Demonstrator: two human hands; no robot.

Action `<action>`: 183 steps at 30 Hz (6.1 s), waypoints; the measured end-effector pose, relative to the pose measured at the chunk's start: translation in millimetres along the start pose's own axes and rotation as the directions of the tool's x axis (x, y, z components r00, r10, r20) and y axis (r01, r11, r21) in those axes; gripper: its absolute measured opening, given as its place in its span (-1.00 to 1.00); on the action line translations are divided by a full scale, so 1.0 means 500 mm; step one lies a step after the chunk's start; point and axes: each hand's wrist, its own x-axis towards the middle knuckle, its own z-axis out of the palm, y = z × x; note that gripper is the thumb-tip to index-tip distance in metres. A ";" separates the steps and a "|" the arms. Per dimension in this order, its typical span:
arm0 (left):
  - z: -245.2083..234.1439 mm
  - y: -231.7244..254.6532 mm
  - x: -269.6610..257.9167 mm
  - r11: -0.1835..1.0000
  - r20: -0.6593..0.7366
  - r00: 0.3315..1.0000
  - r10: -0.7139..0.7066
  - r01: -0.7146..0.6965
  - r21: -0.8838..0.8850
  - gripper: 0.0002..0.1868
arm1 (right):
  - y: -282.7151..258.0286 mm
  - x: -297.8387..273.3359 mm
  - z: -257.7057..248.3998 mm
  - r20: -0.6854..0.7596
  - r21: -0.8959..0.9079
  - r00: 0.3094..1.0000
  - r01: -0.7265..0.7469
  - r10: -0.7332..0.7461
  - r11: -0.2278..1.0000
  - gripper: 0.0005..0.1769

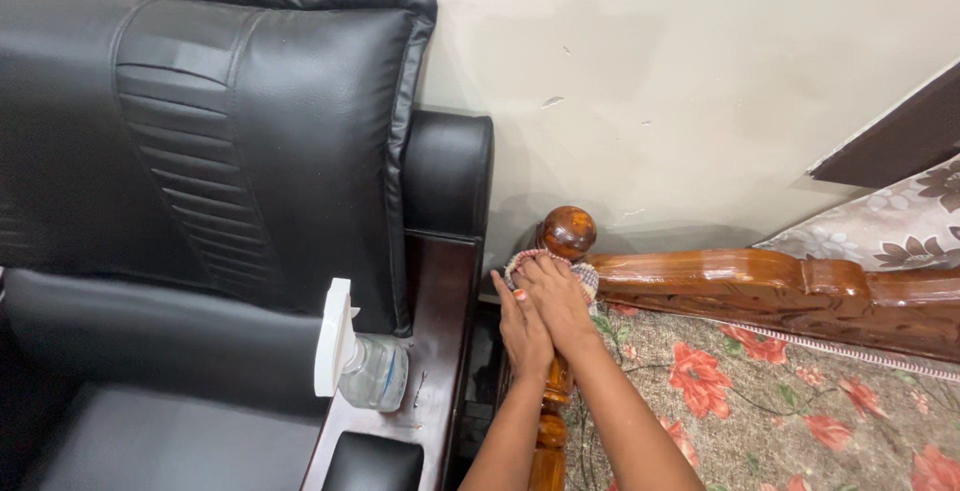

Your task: The person wipes the wooden headboard and bedpost of a bed with a cloth, then sprays a cleaning solution onto the bedpost and continues wiping. The person handles the cloth and spray bottle while cleaning the wooden surfaces.

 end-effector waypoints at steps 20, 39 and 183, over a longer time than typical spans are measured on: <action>-0.001 -0.023 0.004 0.998 0.144 0.989 -0.014 0.005 0.058 -0.15 | -0.014 -0.144 0.096 -0.146 0.400 0.823 -0.459 0.549 0.793 -0.61; -0.201 0.016 -0.175 0.984 0.398 0.917 0.030 -0.096 0.147 -0.58 | -0.157 -0.317 -0.101 0.266 0.511 0.876 -0.483 0.403 0.711 -0.24; -0.213 0.071 -0.121 0.628 0.280 0.776 -0.565 0.184 0.756 -0.23 | -0.251 -0.283 0.044 0.198 0.280 0.262 -0.938 0.944 0.202 -0.05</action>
